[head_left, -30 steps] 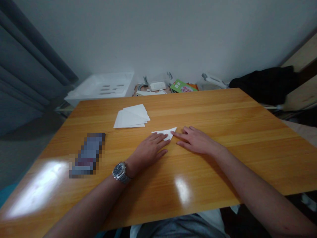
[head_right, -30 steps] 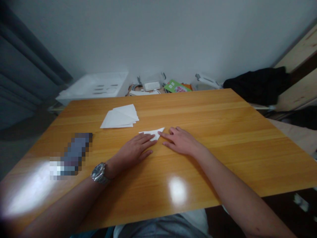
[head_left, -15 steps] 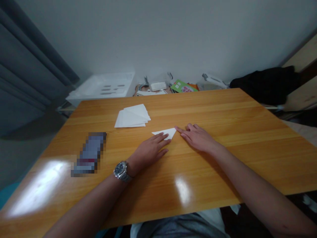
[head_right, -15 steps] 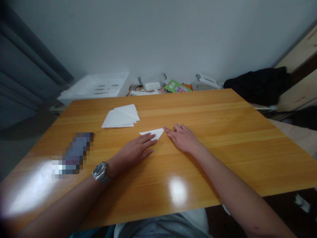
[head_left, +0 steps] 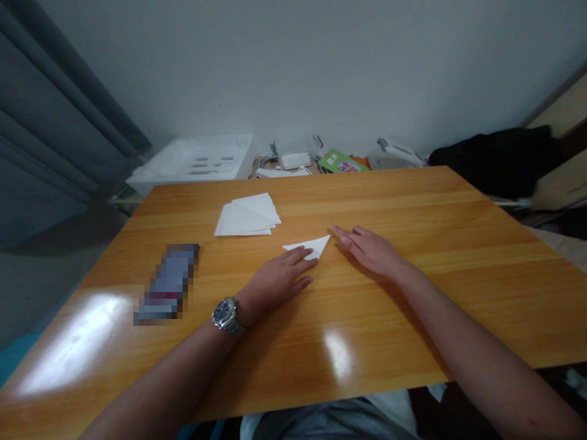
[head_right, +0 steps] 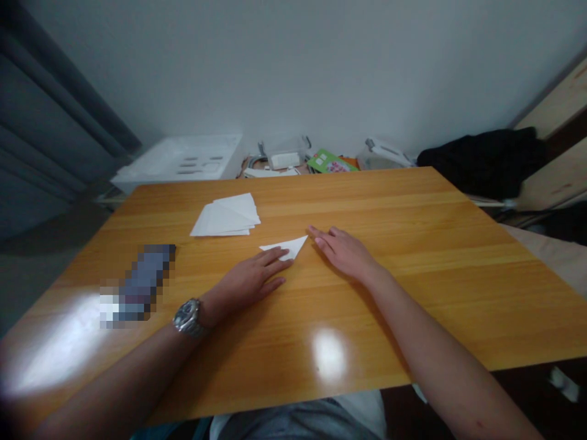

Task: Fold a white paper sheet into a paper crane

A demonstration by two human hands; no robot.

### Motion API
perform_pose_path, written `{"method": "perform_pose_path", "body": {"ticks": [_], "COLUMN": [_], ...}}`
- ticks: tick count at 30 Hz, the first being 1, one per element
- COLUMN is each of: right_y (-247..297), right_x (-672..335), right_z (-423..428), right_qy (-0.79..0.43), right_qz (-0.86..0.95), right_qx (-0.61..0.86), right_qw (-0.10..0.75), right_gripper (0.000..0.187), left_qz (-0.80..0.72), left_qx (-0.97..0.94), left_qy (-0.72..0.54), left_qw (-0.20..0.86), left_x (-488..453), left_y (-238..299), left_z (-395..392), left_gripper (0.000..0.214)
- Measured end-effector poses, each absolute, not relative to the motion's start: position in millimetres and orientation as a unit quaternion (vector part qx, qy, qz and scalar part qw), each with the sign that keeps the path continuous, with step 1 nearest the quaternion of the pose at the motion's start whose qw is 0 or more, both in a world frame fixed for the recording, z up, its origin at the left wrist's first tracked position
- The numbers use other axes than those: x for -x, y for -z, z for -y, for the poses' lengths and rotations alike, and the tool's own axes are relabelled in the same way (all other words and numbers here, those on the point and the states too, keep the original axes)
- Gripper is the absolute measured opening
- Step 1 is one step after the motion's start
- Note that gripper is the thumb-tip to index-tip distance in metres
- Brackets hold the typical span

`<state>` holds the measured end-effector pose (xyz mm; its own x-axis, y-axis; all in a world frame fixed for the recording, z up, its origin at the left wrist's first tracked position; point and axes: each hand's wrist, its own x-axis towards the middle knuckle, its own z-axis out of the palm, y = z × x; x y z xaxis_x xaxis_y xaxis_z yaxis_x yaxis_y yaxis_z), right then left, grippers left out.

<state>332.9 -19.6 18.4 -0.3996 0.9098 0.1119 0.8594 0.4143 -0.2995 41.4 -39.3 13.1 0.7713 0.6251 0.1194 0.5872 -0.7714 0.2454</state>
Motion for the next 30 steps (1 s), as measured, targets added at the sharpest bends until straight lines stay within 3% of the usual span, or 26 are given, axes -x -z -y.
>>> {"method": "perform_pose_path", "body": {"ticks": [7,14,30], "right_y": [-29.0,-32.0,-12.8], "right_x": [-330.2,-318.7,-326.4], "right_z": [25.6,32.7,19.7], "right_qy": [-0.155,-0.121,-0.048], "right_qz": [0.864,0.902,0.837], "right_qx": [0.461,0.409,0.543], "right_qw": [0.129,0.076,0.049], "right_gripper": [0.046,0.043,0.048], "left_qz": [-0.325,-0.330,-0.335], "left_qx": [-0.936,-0.934,-0.933], "left_qy": [-0.094,-0.095,-0.083], "left_qw": [0.095,0.095,0.101], "left_x": [-40.7,-41.7,-41.7], "left_y": [-12.1,-11.6,-14.6], "left_z": [39.1,40.0,40.6], "left_gripper": [0.045,0.048,0.045]}}
